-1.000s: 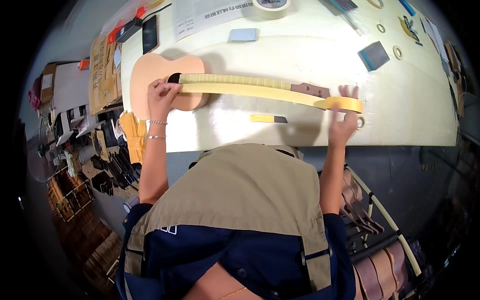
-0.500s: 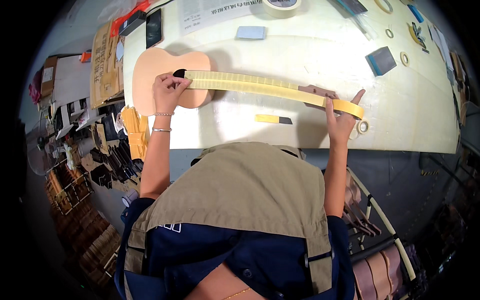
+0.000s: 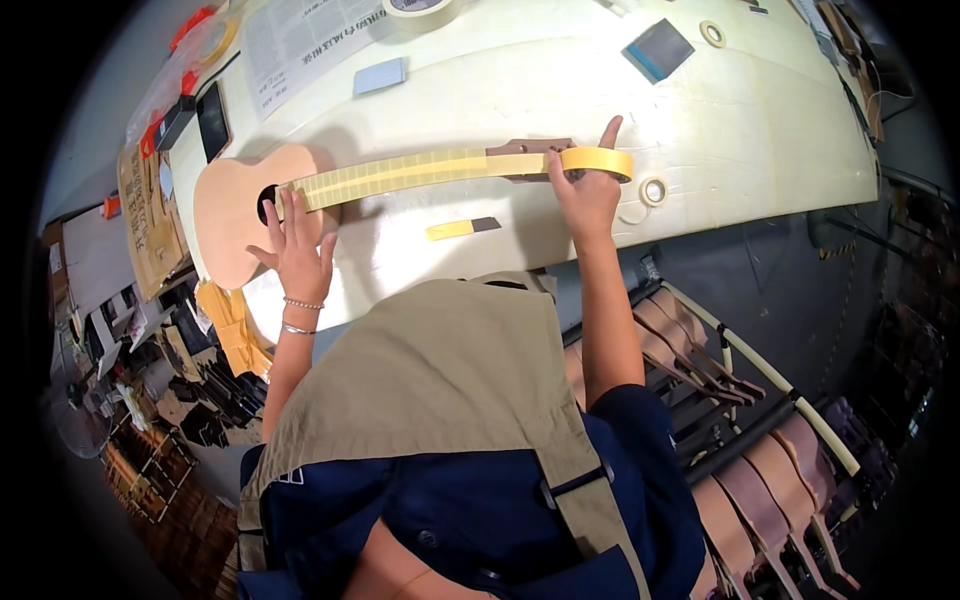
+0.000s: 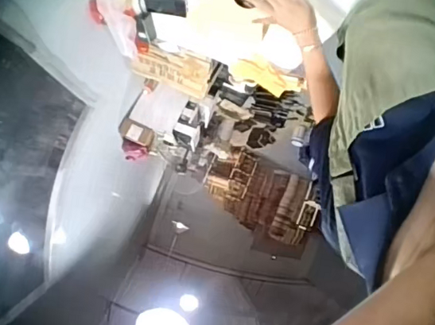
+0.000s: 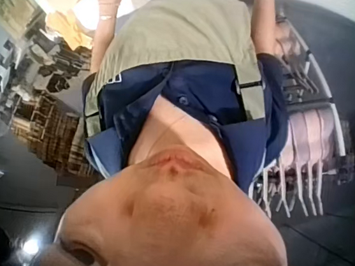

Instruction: The person assembles acoustic guitar bodies by applying masking tape to the neck and soundhole, wiping the surface with a cloth, and placing each completed unit on a rack. The person repeats this process for multiple guitar bodies in a workshop setting.

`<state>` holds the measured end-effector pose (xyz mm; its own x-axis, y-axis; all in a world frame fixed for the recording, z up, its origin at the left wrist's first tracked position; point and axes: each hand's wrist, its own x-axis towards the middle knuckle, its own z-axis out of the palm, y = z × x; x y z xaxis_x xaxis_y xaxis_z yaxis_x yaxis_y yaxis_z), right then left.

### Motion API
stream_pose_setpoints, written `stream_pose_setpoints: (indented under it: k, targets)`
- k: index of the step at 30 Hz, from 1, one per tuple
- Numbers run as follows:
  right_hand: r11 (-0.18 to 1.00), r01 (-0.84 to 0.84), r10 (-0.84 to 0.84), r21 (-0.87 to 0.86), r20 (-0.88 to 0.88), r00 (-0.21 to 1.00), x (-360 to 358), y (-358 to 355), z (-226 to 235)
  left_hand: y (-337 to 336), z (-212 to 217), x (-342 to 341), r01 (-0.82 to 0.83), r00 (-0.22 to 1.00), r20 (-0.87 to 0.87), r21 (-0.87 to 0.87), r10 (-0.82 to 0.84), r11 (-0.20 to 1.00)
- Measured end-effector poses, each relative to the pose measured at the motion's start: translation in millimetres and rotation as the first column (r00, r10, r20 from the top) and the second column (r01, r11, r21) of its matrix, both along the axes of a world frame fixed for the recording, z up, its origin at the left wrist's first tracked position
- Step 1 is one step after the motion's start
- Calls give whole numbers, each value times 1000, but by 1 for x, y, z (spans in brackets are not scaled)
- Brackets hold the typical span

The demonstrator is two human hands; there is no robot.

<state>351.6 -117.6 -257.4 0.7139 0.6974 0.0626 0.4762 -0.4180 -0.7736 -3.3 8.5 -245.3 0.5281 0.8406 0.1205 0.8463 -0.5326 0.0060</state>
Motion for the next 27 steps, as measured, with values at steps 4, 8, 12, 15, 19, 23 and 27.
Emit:
stream_pose_setpoints:
  k: [4, 8, 12, 15, 19, 23, 27]
  targets:
    - [999, -9, 13, -34, 121, 993, -7, 1, -4, -20, -5, 52, 115, 984, 155, -139, -93, 984]
    - [999, 8, -14, 31, 206, 978, -11, 5, -23, -57, -3, 142, 368, 915, 271, -266, -297, 891]
    - [999, 3, -10, 43, 162, 987, -12, 2, -21, -62, -3, 160, 737, 665, 170, 12, -727, 676]
    - [1000, -16, 11, 25, 183, 983, -8, 2, -21, -68, -6, 155, 332, 921, -50, -415, -386, 847]
    - [999, 8, -11, 38, 85, 996, -8, 2, -23, -52, 14, 156, 231, 968, 63, -603, -243, 764]
    - [999, -24, 17, 49, 142, 990, -7, 1, -22, -49, 14, 170, 239, 707, 614, -675, 351, 698]
    - [997, -60, 51, 57, 137, 989, -4, 1, -24, -42, 18, 185, 287, 590, 610, -771, 529, 569]
